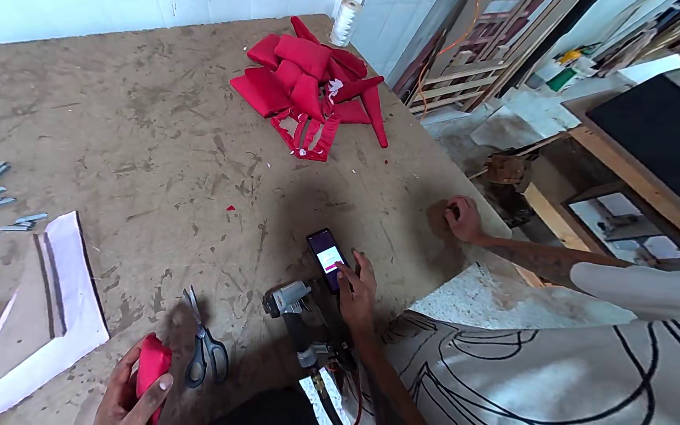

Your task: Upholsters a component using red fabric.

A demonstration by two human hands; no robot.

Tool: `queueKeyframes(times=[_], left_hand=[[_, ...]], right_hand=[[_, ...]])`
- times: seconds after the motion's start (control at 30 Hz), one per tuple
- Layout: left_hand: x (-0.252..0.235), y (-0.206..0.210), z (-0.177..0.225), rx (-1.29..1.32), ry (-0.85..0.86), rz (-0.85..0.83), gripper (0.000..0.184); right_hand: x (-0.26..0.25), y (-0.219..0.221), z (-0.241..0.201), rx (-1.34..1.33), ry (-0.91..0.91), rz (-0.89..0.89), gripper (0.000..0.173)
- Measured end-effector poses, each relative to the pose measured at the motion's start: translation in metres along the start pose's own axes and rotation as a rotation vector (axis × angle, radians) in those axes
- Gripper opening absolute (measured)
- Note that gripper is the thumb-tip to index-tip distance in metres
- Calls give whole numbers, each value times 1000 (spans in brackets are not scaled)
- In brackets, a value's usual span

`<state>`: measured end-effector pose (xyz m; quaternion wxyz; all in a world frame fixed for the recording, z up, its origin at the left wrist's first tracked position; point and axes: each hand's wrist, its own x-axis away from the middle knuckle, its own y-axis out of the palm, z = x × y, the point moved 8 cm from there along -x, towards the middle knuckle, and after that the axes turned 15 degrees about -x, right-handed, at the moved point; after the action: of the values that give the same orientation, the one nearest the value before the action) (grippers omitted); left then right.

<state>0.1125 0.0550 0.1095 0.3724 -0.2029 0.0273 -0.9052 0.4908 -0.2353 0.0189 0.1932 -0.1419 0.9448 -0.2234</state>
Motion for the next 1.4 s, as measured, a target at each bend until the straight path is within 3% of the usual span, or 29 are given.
queueKeyframes(times=[0.2,0.43,0.9,1.4], left_hand=[[-1,-1,3,-16,13,-16,80],[1,-1,1,-32,0,-10,83],[3,-3,-6,-21,-25,1,84],[-1,2,-3,-47,-41,-25,84]], right_hand=[[3,-8,-1,-143,12,83,33],[4,-7,4,-70,84,61,43],[0,-20,18,-191,165,-34,59],[-10,-8,15,30,184,29,49]])
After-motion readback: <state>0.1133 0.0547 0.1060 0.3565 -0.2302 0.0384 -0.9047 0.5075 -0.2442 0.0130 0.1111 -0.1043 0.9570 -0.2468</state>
